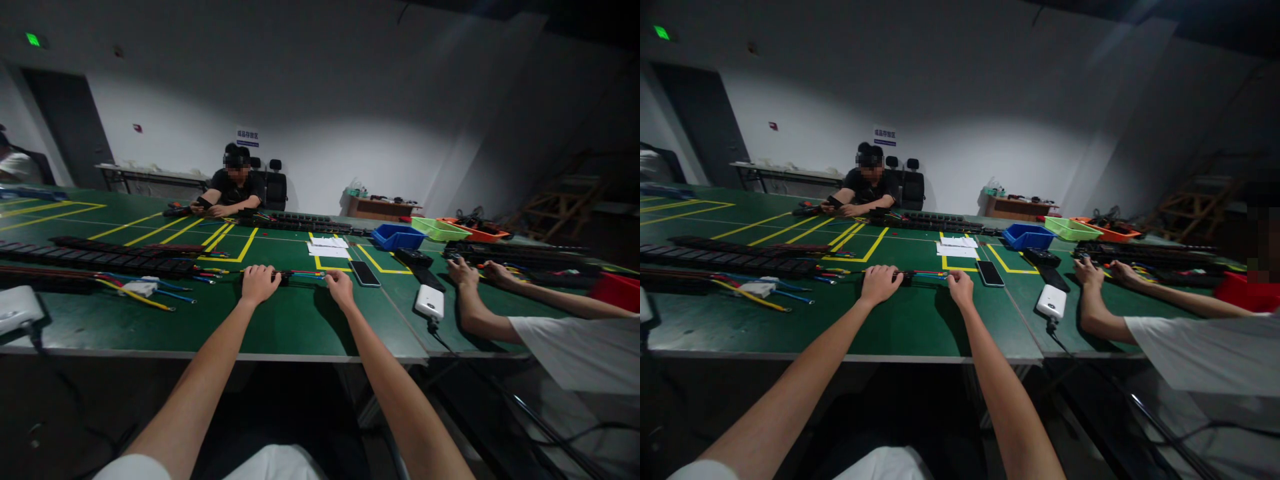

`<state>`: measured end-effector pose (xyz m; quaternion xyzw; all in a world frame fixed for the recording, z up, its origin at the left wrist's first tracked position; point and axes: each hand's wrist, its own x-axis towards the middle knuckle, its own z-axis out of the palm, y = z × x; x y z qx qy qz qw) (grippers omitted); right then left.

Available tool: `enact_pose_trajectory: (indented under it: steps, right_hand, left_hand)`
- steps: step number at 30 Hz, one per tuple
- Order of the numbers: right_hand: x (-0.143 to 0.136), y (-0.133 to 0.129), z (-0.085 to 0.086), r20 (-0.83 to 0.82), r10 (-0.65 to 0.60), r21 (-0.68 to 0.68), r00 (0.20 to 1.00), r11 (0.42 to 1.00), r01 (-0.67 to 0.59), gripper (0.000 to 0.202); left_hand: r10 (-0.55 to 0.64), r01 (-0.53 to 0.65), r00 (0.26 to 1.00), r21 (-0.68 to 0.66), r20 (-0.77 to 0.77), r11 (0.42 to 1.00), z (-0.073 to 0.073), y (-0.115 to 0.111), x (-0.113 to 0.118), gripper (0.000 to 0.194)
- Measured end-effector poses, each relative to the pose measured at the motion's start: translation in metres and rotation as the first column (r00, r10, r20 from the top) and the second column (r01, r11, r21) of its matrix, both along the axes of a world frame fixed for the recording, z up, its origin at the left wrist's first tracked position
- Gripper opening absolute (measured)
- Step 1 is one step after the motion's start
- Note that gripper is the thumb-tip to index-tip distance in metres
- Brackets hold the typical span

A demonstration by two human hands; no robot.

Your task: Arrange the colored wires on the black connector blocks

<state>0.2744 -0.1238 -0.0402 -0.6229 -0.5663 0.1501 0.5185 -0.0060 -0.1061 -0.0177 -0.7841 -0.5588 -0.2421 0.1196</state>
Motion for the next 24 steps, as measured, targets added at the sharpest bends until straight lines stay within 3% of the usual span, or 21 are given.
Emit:
enact_pose_trajectory:
  steps: [24]
  right_hand:
    - [-0.009, -0.021, 0.016, 0.338, -0.045, -0.09, 0.94, 0.993, 0.08, 0.026]
  left_hand:
    - [0.017, -0.017, 1.0, 0.015, -0.008, 1.0, 0.002, -0.003, 0.002, 0.033]
